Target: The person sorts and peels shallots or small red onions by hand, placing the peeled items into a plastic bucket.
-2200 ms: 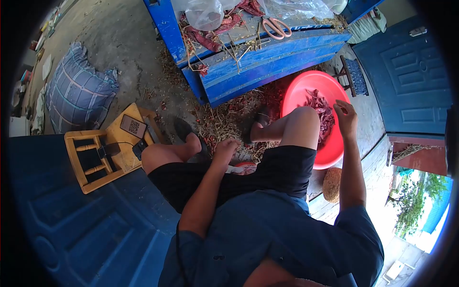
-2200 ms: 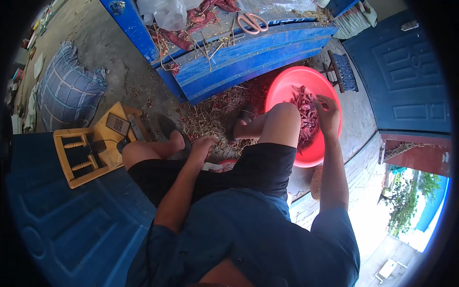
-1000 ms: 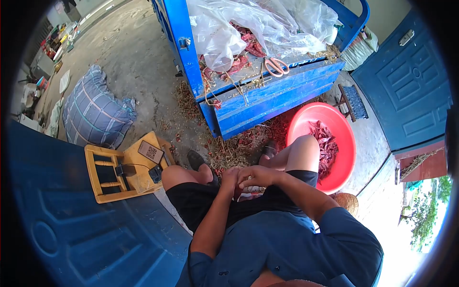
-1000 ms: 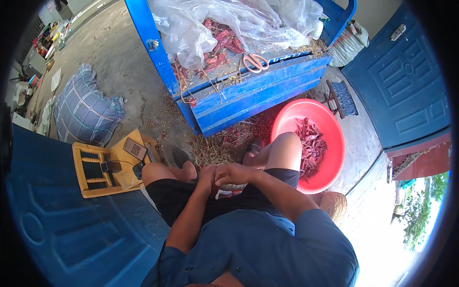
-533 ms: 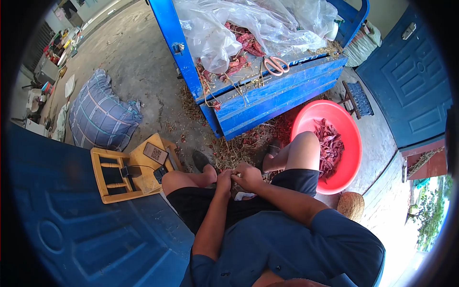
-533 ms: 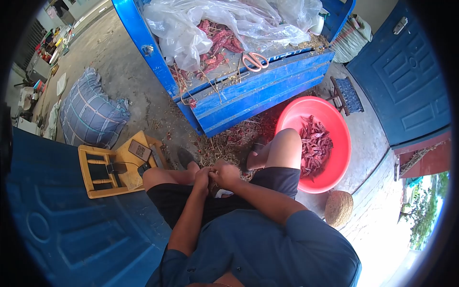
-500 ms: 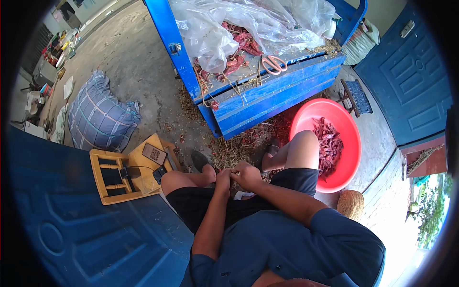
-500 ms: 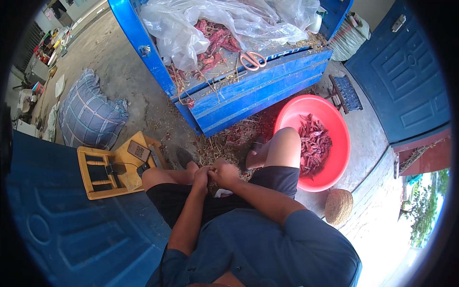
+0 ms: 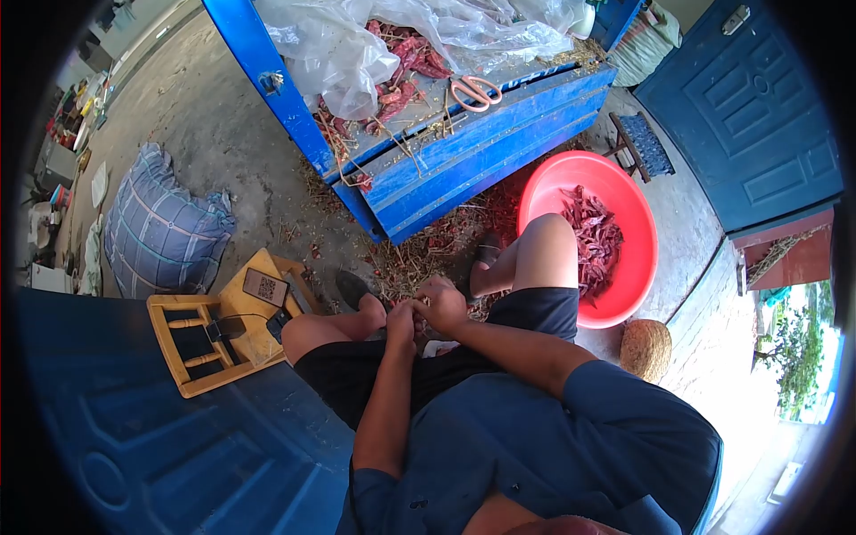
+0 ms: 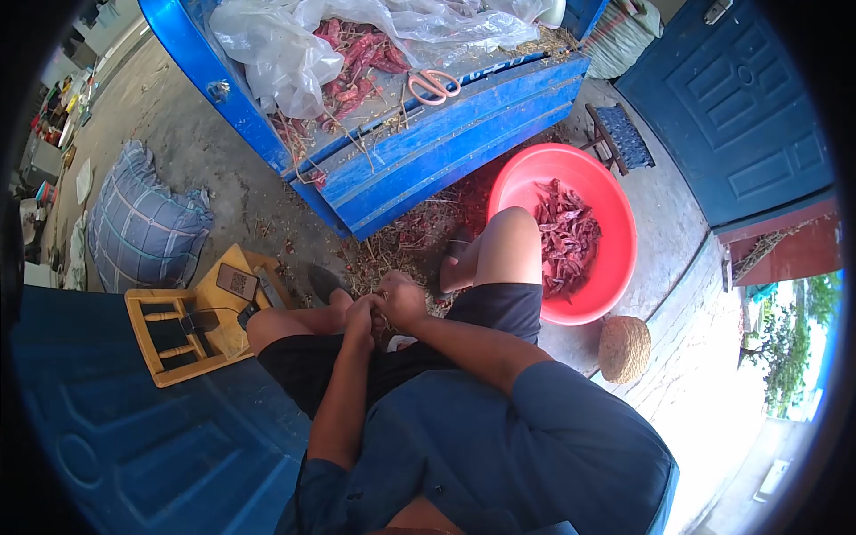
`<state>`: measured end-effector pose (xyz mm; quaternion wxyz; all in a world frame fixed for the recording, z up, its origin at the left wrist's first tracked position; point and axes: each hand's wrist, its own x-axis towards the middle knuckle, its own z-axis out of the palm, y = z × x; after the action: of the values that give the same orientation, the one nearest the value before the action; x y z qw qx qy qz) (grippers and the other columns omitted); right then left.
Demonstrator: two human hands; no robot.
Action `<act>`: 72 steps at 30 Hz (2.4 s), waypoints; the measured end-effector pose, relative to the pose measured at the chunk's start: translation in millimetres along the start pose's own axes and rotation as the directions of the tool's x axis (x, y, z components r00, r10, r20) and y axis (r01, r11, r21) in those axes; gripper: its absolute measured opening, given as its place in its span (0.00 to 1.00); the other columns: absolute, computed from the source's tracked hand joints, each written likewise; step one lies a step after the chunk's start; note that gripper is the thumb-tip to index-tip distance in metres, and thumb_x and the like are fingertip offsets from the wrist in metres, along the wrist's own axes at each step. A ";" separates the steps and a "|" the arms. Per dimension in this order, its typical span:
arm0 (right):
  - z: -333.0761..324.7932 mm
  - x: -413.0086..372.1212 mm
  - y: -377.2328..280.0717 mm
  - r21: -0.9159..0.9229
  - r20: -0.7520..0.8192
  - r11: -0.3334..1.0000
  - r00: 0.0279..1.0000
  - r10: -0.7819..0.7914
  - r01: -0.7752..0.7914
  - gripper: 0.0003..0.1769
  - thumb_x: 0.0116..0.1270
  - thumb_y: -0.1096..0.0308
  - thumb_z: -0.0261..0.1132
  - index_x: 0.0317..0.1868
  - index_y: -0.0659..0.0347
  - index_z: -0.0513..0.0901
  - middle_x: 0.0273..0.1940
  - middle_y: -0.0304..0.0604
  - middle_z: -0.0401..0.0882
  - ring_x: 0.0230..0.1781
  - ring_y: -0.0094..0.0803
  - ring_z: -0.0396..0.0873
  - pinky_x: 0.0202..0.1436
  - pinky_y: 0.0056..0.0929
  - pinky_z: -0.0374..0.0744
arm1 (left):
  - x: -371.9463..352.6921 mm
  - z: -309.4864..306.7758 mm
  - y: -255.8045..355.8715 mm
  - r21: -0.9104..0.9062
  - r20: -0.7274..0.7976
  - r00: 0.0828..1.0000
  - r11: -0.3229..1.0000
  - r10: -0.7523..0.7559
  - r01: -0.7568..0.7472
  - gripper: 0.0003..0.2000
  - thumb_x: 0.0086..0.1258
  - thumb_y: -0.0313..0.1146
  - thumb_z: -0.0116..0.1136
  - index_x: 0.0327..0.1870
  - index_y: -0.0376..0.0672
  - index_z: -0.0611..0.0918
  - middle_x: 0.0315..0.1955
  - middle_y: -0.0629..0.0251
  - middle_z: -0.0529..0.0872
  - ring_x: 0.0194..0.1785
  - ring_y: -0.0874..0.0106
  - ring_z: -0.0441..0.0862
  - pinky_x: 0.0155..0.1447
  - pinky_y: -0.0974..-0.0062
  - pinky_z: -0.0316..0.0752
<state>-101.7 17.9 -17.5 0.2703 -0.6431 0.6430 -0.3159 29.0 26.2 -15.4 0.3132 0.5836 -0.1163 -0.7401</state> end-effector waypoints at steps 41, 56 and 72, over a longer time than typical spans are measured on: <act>-66.4 70.8 22.4 0.274 0.707 0.824 0.684 0.177 -0.496 0.23 0.61 0.64 0.74 0.54 0.63 0.81 0.38 0.44 0.87 0.35 0.31 0.85 0.40 0.29 0.82 | 13.4 4.3 20.1 -0.225 0.135 0.978 0.966 0.160 -0.127 0.08 0.69 0.28 0.51 0.45 0.40 0.79 0.19 0.79 0.69 0.16 0.87 0.61 0.17 0.85 0.53; -347.2 91.0 99.6 -0.347 -0.312 0.914 0.945 0.098 -0.209 0.19 0.63 0.62 0.71 0.49 0.66 0.85 0.44 0.50 0.87 0.43 0.39 0.87 0.50 0.34 0.82 | 11.2 19.5 -2.3 -0.012 0.144 0.985 0.995 0.098 -0.098 0.04 0.70 0.31 0.57 0.38 0.42 0.82 0.18 0.81 0.68 0.17 0.88 0.60 0.19 0.86 0.51; -120.7 347.6 -143.3 -0.573 0.127 0.756 0.945 -0.300 0.317 0.16 0.65 0.58 0.64 0.46 0.58 0.86 0.51 0.55 0.83 0.51 0.50 0.83 0.54 0.46 0.80 | 1.5 -3.0 12.7 -0.063 0.097 0.982 0.986 0.163 -0.157 0.05 0.70 0.31 0.56 0.38 0.41 0.82 0.18 0.80 0.69 0.17 0.87 0.62 0.20 0.85 0.54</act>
<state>-107.9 -318.1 190.0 0.0114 -0.7960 0.5903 -0.1337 35.8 16.0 -10.7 0.3814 0.5249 -0.1582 -0.7443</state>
